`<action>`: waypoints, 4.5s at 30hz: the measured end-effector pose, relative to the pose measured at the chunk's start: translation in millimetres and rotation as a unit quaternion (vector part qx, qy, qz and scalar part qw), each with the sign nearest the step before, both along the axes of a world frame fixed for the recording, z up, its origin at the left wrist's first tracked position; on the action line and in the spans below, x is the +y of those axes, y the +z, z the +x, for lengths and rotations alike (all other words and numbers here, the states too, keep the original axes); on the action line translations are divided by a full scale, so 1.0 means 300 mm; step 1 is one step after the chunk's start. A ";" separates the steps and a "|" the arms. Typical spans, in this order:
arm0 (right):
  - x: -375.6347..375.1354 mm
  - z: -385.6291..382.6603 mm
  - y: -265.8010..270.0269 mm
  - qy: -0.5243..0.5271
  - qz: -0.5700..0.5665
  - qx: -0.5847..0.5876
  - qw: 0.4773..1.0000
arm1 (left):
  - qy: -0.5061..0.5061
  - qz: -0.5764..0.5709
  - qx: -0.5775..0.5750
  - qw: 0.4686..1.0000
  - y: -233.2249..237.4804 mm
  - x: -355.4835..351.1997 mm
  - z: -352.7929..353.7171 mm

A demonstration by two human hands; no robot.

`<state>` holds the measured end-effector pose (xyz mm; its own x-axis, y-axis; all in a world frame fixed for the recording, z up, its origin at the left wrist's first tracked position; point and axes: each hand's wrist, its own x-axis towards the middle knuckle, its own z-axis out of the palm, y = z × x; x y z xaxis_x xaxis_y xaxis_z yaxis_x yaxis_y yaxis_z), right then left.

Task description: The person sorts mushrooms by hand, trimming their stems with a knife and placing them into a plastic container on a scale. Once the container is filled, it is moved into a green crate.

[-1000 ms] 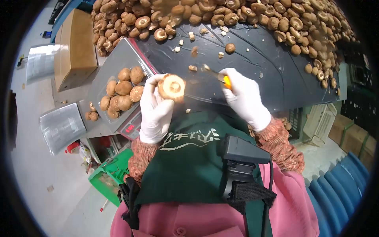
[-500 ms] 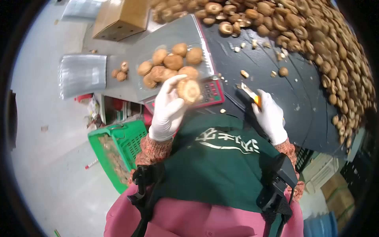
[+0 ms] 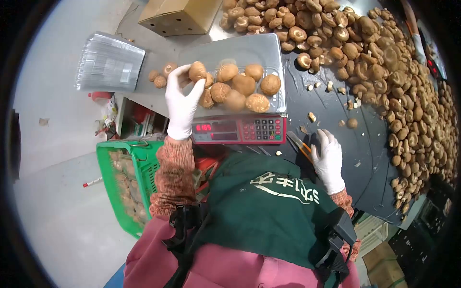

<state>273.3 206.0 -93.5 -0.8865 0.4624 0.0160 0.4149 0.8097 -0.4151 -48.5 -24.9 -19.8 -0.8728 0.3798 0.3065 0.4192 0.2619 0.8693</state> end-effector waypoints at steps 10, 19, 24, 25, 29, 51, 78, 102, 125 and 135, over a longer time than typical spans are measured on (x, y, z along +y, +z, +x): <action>-0.029 -0.015 0.054 -0.016 -0.003 0.018 1.000 | -0.120 -0.075 -0.017 0.990 -0.003 -0.040 -0.119; 0.015 -0.452 0.291 0.069 -0.091 0.203 0.972 | -0.103 -0.126 -0.019 0.986 0.019 -0.150 -0.153; -0.181 -0.837 0.443 0.239 -0.082 0.202 0.946 | -0.092 -0.179 0.099 0.975 -0.044 -0.087 -0.095; -0.191 -0.886 0.385 0.263 -0.047 0.189 0.945 | -0.109 -0.176 0.066 0.976 -0.038 -0.067 -0.090; -0.223 -0.977 0.293 0.249 -0.049 0.168 0.953 | -0.125 -0.139 0.010 0.982 -0.102 -0.091 -0.085; 0.347 0.931 -0.023 -0.491 0.103 -0.047 0.864 | -0.108 -0.242 0.181 0.947 0.205 0.303 0.144; 0.690 0.545 -0.103 -0.222 0.166 0.134 0.951 | -0.231 -0.275 0.108 0.927 0.097 0.425 0.394; 1.349 1.652 -0.034 -0.683 -0.098 0.511 0.513 | -0.319 -0.305 0.108 0.891 0.035 0.531 0.494; 1.297 0.796 0.058 -0.556 0.233 0.215 0.768 | -0.480 -0.327 0.152 0.800 0.030 0.794 0.635; 1.242 0.370 0.162 -0.399 0.206 0.254 0.857 | -0.445 -0.318 0.169 0.820 0.030 0.746 0.623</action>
<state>384.3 578.7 -44.9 -0.1219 0.7808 0.6128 0.7550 0.4737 -0.4534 138.5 198.8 -10.9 -0.0684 0.9971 -0.0343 0.8794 0.0765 0.4699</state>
